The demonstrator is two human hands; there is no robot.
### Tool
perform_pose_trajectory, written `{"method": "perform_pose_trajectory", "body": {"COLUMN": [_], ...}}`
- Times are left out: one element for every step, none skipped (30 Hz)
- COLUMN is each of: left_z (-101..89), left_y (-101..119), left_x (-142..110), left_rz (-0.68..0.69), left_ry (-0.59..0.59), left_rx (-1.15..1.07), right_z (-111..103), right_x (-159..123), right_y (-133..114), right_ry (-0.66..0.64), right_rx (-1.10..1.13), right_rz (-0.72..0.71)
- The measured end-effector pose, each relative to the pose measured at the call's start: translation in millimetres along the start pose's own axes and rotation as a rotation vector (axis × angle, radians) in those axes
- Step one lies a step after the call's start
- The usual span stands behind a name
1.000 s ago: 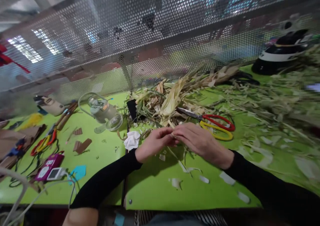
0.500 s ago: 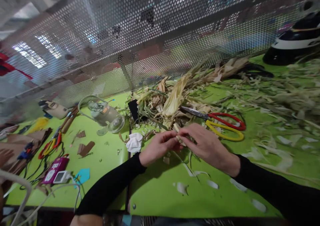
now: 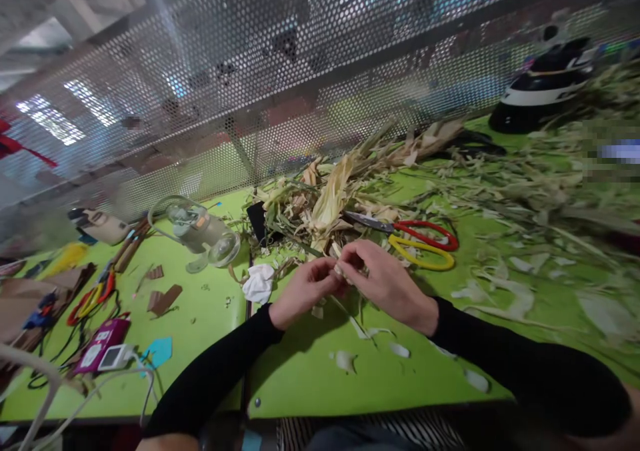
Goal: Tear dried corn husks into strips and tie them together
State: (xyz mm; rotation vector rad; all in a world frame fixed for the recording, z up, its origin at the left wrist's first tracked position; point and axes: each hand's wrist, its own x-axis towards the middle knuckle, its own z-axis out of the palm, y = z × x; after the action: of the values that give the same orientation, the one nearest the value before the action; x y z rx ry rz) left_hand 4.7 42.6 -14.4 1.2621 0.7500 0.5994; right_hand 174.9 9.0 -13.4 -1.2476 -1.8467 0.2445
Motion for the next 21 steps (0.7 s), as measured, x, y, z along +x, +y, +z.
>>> {"method": "perform_pose_trajectory", "body": {"left_z": [-0.4, -0.7, -1.0, -1.4, -1.8, -2.4, -3.1, -3.9, -4.8, -5.9, -6.9, -7.8, -8.7, -9.3, -9.8, -10.0, -10.1, -10.2, -10.2, -10.1, -10.1], "left_y": [0, -1, -1, -2, -3, -3, -4, -5, -5, -5, -5, -5, -4, -4, -4, -4, -5, -5, -5, -6, -6], "left_x": [0, 0, 0, 0, 0, 0, 0, 0, 0, 0, 1, 1, 1, 1, 1, 1, 1, 0, 0, 0, 0], "left_rz": [-0.003, -0.007, -0.011, -0.014, -0.015, -0.012, -0.009, -0.004, 0.001, 0.006, 0.007, 0.005, 0.002, -0.003, -0.007, -0.008, -0.006, -0.001, 0.005, 0.011, 0.017], "left_ry": [0.007, 0.013, 0.018, 0.021, 0.023, 0.023, 0.022, 0.023, 0.024, 0.027, 0.030, 0.035, 0.039, 0.041, 0.039, 0.036, 0.031, 0.026, 0.022, 0.020, 0.019], "left_rx": [0.014, 0.024, 0.029, 0.029, 0.023, 0.015, 0.006, -0.002, -0.008, -0.013, -0.017, -0.023, -0.029, -0.035, -0.037, -0.036, -0.030, -0.024, -0.018, -0.014, -0.013], "right_z": [0, 0, 0, -1, -1, -1, -2, -2, -2, -3, -4, -4, -5, -5, -5, -5, -5, -4, -4, -3, -3], "right_x": [0, 0, 0, 0, 0, 1, 1, 1, 2, 2, 3, 3, 4, 5, 5, 5, 6, 6, 6, 5, 5], "right_y": [-1, -1, -1, 0, 0, 1, 2, 3, 3, 4, 5, 5, 6, 6, 7, 8, 9, 10, 10, 10, 10], "right_ry": [-0.004, -0.011, -0.015, -0.023, -0.036, -0.052, -0.065, -0.073, -0.076, -0.076, -0.064, -0.047, -0.033, -0.026, -0.025, -0.030, -0.042, -0.056, -0.063, -0.068, -0.072], "right_rx": [0.009, 0.015, 0.015, 0.007, -0.006, -0.024, -0.042, -0.057, -0.062, -0.059, -0.049, -0.039, -0.031, -0.029, -0.032, -0.039, -0.044, -0.048, -0.047, -0.042, -0.035], "right_rz": [0.009, 0.016, 0.016, 0.004, -0.019, -0.053, -0.090, -0.124, -0.149, -0.163, -0.168, -0.167, -0.164, -0.164, -0.168, -0.179, -0.195, -0.215, -0.238, -0.264, -0.284]}}
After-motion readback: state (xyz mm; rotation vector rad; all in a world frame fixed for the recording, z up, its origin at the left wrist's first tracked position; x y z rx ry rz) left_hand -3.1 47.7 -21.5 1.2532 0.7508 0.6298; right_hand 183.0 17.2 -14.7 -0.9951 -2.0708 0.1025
